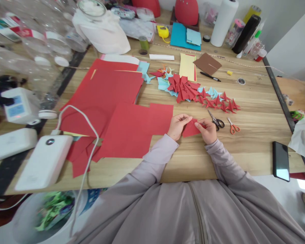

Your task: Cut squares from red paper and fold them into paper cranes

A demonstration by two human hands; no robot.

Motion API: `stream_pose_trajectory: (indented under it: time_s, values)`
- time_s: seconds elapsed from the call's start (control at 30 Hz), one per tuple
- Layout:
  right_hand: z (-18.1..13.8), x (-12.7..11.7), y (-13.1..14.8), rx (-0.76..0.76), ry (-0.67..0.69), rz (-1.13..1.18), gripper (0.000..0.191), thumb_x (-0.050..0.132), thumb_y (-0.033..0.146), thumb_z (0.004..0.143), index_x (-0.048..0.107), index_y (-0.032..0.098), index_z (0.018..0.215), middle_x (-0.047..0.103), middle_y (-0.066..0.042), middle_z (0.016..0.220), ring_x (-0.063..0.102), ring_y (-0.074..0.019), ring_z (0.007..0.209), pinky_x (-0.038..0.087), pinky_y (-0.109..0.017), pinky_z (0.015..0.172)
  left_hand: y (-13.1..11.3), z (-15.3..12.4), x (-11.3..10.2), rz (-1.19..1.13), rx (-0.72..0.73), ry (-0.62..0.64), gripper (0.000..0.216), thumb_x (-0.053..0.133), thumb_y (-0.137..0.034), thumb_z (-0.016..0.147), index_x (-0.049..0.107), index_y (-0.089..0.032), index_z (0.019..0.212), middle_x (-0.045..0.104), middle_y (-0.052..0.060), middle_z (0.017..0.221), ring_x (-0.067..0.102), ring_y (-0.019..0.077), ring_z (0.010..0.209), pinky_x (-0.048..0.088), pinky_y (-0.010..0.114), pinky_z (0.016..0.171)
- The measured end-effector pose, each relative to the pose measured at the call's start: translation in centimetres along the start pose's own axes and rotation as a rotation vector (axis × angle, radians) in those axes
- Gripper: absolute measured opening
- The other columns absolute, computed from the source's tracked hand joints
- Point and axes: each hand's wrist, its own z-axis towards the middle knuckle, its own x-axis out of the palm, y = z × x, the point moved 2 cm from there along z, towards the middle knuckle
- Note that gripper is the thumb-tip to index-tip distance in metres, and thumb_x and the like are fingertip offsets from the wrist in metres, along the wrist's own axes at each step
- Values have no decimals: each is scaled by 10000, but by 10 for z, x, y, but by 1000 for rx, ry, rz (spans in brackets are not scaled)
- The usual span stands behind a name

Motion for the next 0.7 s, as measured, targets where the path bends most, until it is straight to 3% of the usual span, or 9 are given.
stream_pose_trajectory:
  time_s: [0.2, 0.37, 0.53, 0.7]
  values:
    - [0, -1, -2, -3, -8, 5, 247, 672, 413, 740, 617, 188, 656, 622, -8, 645, 550, -138, 626, 467, -294, 654, -4, -2, 3, -126, -84, 12, 276, 757, -412, 639, 658, -158, 683, 613, -9, 615, 535, 96, 547, 402, 231, 550]
    - [0, 0, -3, 10, 11, -2, 263, 672, 434, 739, 624, 187, 663, 625, -8, 643, 548, -137, 626, 465, -292, 651, -7, -3, 5, 33, 29, 3, 237, 816, -262, 542, 668, -153, 691, 634, -16, 633, 545, 87, 587, 424, 225, 608]
    - [-1, 3, -3, 12, 32, 14, 287, 698, 453, 716, 625, 181, 662, 625, -10, 649, 551, -134, 631, 464, -294, 663, -7, -3, 3, 101, 80, -52, 216, 805, -245, 542, 647, -142, 646, 621, -17, 589, 528, 77, 547, 411, 222, 576]
    - [0, 4, -6, 127, 92, 130, 390, 708, 557, 670, 617, 181, 722, 621, -4, 655, 535, -124, 595, 440, -277, 594, -8, -4, 4, 100, 74, -7, 457, 814, -227, 536, 609, -163, 939, 679, -16, 642, 603, 110, 592, 443, 238, 619]
